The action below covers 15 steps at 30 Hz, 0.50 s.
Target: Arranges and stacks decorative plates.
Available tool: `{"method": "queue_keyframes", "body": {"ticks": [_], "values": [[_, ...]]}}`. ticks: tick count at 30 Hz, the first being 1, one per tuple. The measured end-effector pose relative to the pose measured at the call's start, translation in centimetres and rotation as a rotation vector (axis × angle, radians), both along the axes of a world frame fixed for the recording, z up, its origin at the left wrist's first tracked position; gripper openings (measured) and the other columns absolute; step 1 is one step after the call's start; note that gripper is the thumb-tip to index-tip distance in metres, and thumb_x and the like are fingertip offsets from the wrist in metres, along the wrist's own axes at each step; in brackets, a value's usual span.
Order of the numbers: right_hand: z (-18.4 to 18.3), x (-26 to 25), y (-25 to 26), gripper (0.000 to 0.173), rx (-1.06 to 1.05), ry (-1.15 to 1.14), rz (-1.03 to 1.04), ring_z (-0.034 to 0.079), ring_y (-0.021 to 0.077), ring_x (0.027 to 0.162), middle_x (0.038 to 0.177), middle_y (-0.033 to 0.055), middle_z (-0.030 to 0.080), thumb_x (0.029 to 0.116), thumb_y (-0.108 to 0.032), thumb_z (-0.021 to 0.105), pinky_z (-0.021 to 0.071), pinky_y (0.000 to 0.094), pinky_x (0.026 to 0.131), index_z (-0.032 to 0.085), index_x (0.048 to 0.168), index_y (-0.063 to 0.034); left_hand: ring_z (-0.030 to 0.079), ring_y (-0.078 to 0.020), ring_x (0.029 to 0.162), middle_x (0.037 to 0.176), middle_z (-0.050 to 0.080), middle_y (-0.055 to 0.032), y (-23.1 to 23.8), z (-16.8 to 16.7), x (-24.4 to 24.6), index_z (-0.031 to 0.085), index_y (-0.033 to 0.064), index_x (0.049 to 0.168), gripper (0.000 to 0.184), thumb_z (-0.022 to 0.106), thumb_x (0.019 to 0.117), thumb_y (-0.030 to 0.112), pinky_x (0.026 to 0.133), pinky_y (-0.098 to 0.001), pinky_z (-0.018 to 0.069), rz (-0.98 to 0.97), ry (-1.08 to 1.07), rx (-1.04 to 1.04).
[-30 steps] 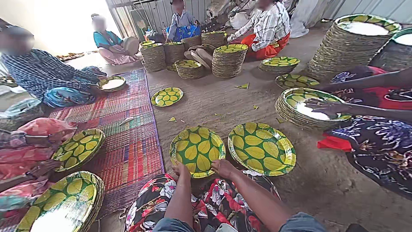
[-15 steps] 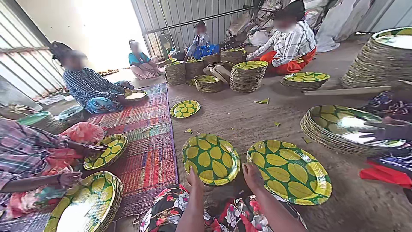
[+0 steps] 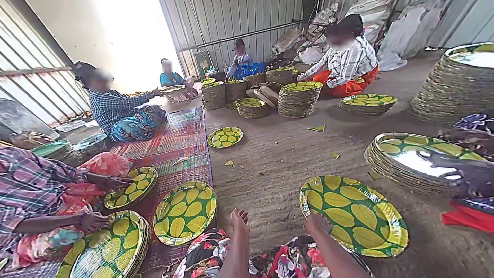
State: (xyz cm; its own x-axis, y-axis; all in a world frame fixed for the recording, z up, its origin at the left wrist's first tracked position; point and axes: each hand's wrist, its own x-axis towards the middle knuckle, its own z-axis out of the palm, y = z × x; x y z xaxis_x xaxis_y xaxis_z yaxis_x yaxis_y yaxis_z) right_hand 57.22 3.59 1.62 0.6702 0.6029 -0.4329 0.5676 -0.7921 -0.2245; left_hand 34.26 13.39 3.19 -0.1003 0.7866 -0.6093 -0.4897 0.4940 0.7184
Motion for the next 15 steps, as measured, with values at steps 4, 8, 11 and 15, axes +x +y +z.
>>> {"method": "queue_keyframes", "body": {"ticks": [4, 8, 11, 15], "values": [[0.7, -0.4, 0.0, 0.046, -0.046, -0.062, 0.041, 0.046, 0.0436, 0.141, 0.149, 0.0287, 0.050, 0.0926, -0.010, 0.068, 0.0378, 0.0644, 0.111, 0.059, 0.135, 0.0070, 0.060, -0.0250, 0.096, 0.126, 0.060, -0.0223, -0.8, -0.1, 0.4, 0.044, -0.0013, 0.145, 0.041, 0.034, 0.1131, 0.023, 0.082, -0.0381, 0.0484, -0.140, 0.076, -0.025], [0.6, -0.1, 0.1, 0.046, 0.118, -0.107, -0.017, 0.045, 0.0431, 0.143, 0.150, 0.0270, 0.051, 0.1090, -0.026, 0.048, 0.0311, 0.0649, 0.116, 0.052, 0.147, -0.0009, 0.060, -0.0243, 0.089, 0.117, 0.062, -0.0218, -0.7, 0.5, 0.5, 0.047, -0.0035, 0.139, 0.039, 0.035, 0.1134, 0.022, 0.078, -0.0378, 0.0487, -0.224, 0.147, 0.012], [0.9, -0.2, -0.2, 0.039, 0.345, -0.270, 0.029, 0.052, 0.0449, 0.135, 0.140, 0.0286, 0.058, 0.1104, -0.021, 0.044, 0.0392, 0.0640, 0.108, 0.061, 0.137, 0.0004, 0.062, -0.0293, 0.100, 0.120, 0.062, -0.0246, -0.5, -0.3, 0.9, 0.049, -0.0067, 0.138, 0.041, 0.034, 0.1142, 0.023, 0.087, -0.0435, 0.0497, -0.278, 0.328, 0.141], [1.2, -2.3, -0.7, 0.032, 0.548, -0.204, 0.485, 0.061, 0.0464, 0.126, 0.135, 0.0282, 0.063, 0.1065, -0.007, 0.047, 0.0496, 0.0613, 0.101, 0.066, 0.129, 0.0049, 0.028, -0.0397, 0.155, 0.165, 0.030, -0.0270, -0.8, -0.1, 0.7, 0.034, -0.0056, 0.156, 0.053, 0.035, 0.1104, 0.022, 0.127, -0.0515, 0.0193, -0.403, 1.077, 0.570]]}}
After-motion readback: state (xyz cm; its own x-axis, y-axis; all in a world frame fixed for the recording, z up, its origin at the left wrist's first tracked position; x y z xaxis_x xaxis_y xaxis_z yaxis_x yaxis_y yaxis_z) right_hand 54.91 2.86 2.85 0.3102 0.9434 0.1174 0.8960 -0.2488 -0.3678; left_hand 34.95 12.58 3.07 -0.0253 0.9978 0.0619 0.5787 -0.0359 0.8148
